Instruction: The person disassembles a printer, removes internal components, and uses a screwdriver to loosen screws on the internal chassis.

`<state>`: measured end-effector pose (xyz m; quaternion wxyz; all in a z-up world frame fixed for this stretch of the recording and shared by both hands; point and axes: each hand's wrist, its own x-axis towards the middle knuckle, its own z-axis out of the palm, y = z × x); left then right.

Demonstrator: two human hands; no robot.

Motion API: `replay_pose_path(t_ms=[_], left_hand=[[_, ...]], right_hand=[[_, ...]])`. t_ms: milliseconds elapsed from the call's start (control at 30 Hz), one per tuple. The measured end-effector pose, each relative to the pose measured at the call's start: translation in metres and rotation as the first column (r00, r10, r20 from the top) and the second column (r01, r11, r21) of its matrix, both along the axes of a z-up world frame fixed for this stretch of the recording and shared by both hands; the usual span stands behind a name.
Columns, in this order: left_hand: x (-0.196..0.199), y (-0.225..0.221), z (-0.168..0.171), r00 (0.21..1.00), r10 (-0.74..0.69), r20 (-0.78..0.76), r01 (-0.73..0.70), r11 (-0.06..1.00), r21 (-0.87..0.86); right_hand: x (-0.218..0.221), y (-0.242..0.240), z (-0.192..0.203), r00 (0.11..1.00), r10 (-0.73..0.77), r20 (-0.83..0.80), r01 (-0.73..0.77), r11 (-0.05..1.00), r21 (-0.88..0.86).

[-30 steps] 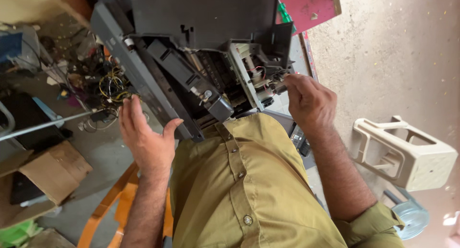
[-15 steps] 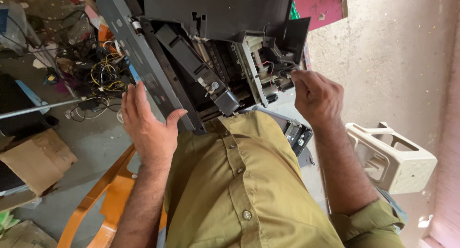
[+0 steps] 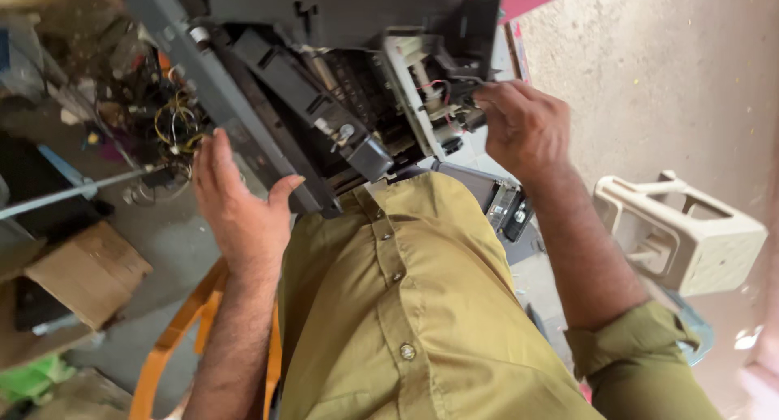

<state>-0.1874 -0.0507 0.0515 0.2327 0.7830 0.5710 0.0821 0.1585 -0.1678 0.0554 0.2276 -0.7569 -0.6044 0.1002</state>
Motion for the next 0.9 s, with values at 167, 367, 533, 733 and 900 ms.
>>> replay_pose_path(t_ms=[167, 367, 533, 733, 900], left_hand=[[-0.002, -0.003, 0.005, 0.996, -0.003, 0.087, 0.004, 1.0, -0.011], [-0.003, -0.004, 0.005, 1.0, 0.002, 0.028, -0.001, 1.0, -0.03], [0.001, -0.002, 0.007, 0.997, 0.019, -0.071, -0.024, 0.996, -0.083], [0.009, -0.001, 0.012, 0.99, 0.042, -0.137, -0.051, 0.997, -0.061], [0.014, 0.004, 0.012, 0.977, 0.056, -0.205, -0.074, 0.994, -0.081]], right_hand=[[0.003, -0.011, -0.005, 0.963, -0.079, -0.257, 0.116, 0.984, 0.135], [0.042, -0.049, 0.034, 0.354, -0.068, -0.933, 0.58, 0.799, 0.162], [0.057, -0.085, 0.021, 0.203, -0.02, -0.979, 0.651, 0.749, 0.12], [0.042, -0.116, -0.012, 0.102, -0.141, -0.985, 0.758, 0.652, -0.015], [0.036, -0.122, -0.025, 0.062, -0.145, -0.987, 0.745, 0.665, -0.051]])
